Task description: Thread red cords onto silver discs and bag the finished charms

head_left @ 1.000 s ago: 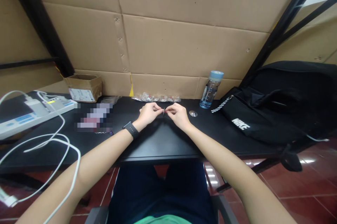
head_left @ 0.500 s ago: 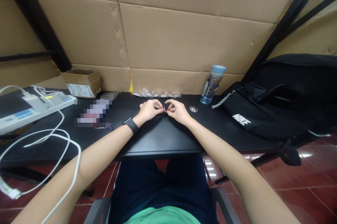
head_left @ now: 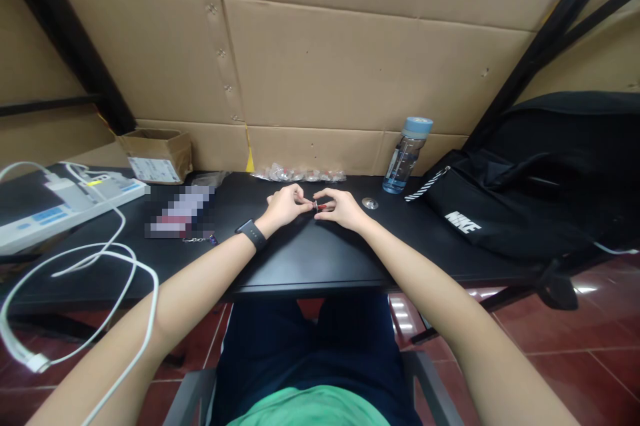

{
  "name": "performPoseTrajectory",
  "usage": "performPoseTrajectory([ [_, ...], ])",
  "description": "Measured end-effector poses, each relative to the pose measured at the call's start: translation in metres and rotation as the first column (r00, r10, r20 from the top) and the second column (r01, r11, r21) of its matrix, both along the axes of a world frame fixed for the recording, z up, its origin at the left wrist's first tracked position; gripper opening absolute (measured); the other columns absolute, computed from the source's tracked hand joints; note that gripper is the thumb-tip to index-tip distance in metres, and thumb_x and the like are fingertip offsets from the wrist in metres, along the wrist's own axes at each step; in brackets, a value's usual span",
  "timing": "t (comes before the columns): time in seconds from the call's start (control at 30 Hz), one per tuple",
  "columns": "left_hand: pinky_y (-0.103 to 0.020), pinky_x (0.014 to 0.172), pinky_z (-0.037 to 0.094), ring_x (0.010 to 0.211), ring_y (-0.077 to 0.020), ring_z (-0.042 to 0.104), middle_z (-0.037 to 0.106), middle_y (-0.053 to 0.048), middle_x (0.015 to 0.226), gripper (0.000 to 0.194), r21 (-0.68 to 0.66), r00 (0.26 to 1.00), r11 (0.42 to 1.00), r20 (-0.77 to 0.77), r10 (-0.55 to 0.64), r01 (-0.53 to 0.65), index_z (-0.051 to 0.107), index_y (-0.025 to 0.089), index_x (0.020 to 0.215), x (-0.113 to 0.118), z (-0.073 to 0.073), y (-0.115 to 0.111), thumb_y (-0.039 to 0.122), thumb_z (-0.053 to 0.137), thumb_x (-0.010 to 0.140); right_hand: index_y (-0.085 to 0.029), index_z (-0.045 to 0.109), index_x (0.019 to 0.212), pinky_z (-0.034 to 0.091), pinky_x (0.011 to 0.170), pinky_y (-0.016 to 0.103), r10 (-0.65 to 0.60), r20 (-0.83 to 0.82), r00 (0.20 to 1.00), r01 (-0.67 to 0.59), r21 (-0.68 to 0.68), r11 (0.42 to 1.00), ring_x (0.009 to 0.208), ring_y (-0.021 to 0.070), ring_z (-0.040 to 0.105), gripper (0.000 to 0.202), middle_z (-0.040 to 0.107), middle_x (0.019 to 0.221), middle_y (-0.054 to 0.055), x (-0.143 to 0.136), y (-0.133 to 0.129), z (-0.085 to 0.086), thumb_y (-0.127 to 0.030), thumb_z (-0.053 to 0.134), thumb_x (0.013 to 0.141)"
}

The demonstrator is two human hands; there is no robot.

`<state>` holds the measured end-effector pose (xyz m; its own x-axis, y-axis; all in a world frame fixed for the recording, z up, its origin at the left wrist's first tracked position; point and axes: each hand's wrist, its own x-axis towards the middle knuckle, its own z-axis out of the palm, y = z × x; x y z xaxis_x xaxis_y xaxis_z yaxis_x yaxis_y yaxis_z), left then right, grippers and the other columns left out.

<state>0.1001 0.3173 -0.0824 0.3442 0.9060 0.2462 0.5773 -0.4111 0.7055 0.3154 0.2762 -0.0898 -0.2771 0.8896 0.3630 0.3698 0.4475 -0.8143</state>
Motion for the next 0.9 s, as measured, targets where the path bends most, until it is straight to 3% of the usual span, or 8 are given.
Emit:
performPoseTrajectory([
  [0.23, -0.046, 0.108, 0.039, 0.113, -0.0272, 0.074, 0.084, 0.003, 0.101, 0.018, 0.004, 0.999, 1.000, -0.030, -0.023, 0.024, 0.057, 0.026, 0.085, 0.001, 0.003, -0.004, 0.031, 0.074, 0.083, -0.020, 0.070, 0.112, 0.064, 0.090, 0.039, -0.013, 0.093, 0.996, 0.006, 0.068, 0.998, 0.098, 0.0244, 0.080, 0.045, 0.080, 0.105, 0.006, 0.000, 0.001, 0.003, -0.027, 0.090, 0.072],
  [0.3, -0.049, 0.111, 0.038, 0.114, -0.0275, 0.073, 0.083, 0.002, 0.103, 0.009, 0.039, 0.998, 0.999, -0.063, -0.029, 0.032, 0.061, 0.026, 0.087, -0.001, 0.006, -0.003, 0.024, 0.069, 0.083, -0.021, 0.070, 0.111, 0.063, 0.092, 0.039, -0.027, 0.126, 0.992, 0.014, 0.099, 0.995, 0.102, 0.0245, 0.079, 0.044, 0.080, 0.105, 0.006, 0.001, 0.001, 0.004, -0.027, 0.089, 0.073],
  [0.37, -0.049, 0.112, 0.039, 0.114, -0.0275, 0.073, 0.083, 0.001, 0.106, 0.014, 0.107, 0.997, 0.993, -0.069, -0.034, 0.041, 0.066, 0.027, 0.091, -0.009, 0.011, 0.004, 0.018, 0.066, 0.080, -0.021, 0.070, 0.110, 0.062, 0.092, 0.039, -0.045, 0.138, 0.989, 0.029, 0.115, 0.993, 0.103, 0.0242, 0.079, 0.042, 0.080, 0.104, 0.006, 0.001, 0.002, 0.003, -0.028, 0.089, 0.073],
  [0.47, -0.041, 0.107, 0.047, 0.115, -0.0253, 0.072, 0.080, -0.003, 0.114, 0.022, 0.218, 0.996, 0.976, 0.086, -0.007, -0.012, 0.071, 0.025, 0.096, -0.035, 0.017, 0.028, 0.017, 0.063, 0.077, -0.021, 0.069, 0.107, 0.063, 0.092, 0.039, -0.063, 0.119, 0.991, 0.049, 0.111, 0.993, 0.102, 0.0239, 0.078, 0.042, 0.078, 0.101, 0.006, 0.001, 0.004, 0.001, -0.028, 0.090, 0.072],
  [0.53, -0.036, 0.104, 0.051, 0.112, -0.0232, 0.073, 0.080, -0.007, 0.113, 0.018, 0.221, 0.957, 0.970, 0.287, 0.038, -0.105, 0.069, 0.021, 0.093, -0.058, 0.019, 0.048, 0.019, 0.060, 0.077, -0.020, 0.068, 0.104, 0.063, 0.092, 0.040, -0.063, 0.105, 0.992, 0.051, 0.112, 0.992, 0.101, 0.0238, 0.078, 0.041, 0.078, 0.100, 0.006, -0.001, 0.006, -0.001, -0.027, 0.089, 0.071],
  [0.6, -0.035, 0.102, 0.053, 0.108, -0.0226, 0.074, 0.080, -0.010, 0.111, 0.018, 0.200, 0.926, 0.963, 0.364, 0.098, -0.181, 0.068, 0.019, 0.093, -0.079, 0.019, 0.064, 0.021, 0.059, 0.077, -0.020, 0.067, 0.103, 0.063, 0.092, 0.040, -0.047, 0.092, 0.995, 0.035, 0.123, 0.992, 0.099, 0.0232, 0.078, 0.040, 0.077, 0.101, 0.006, -0.004, 0.007, -0.003, -0.026, 0.089, 0.070],
  [0.73, -0.035, 0.100, 0.053, 0.102, -0.0229, 0.073, 0.080, -0.009, 0.105, 0.017, 0.168, 0.957, 0.952, 0.187, 0.222, -0.254, 0.071, 0.019, 0.091, -0.096, 0.013, 0.070, 0.023, 0.060, 0.078, -0.020, 0.067, 0.105, 0.064, 0.091, 0.038, 0.011, 0.086, 0.996, -0.024, 0.156, 0.988, 0.095, 0.0206, 0.078, 0.038, 0.072, 0.108, 0.006, -0.009, 0.008, -0.005, -0.023, 0.085, 0.072],
  [0.9, -0.038, 0.099, 0.051, 0.105, -0.0262, 0.072, 0.079, -0.007, 0.112, 0.021, 0.199, 0.975, 0.974, -0.170, 0.145, -0.111, 0.074, 0.024, 0.100, -0.074, 0.006, 0.053, 0.024, 0.061, 0.083, -0.021, 0.071, 0.109, 0.062, 0.080, 0.031, 0.025, 0.232, 0.972, -0.081, 0.236, 0.968, 0.090, 0.0181, 0.076, 0.036, 0.070, 0.110, 0.005, -0.006, 0.001, 0.002, -0.021, 0.082, 0.075],
])
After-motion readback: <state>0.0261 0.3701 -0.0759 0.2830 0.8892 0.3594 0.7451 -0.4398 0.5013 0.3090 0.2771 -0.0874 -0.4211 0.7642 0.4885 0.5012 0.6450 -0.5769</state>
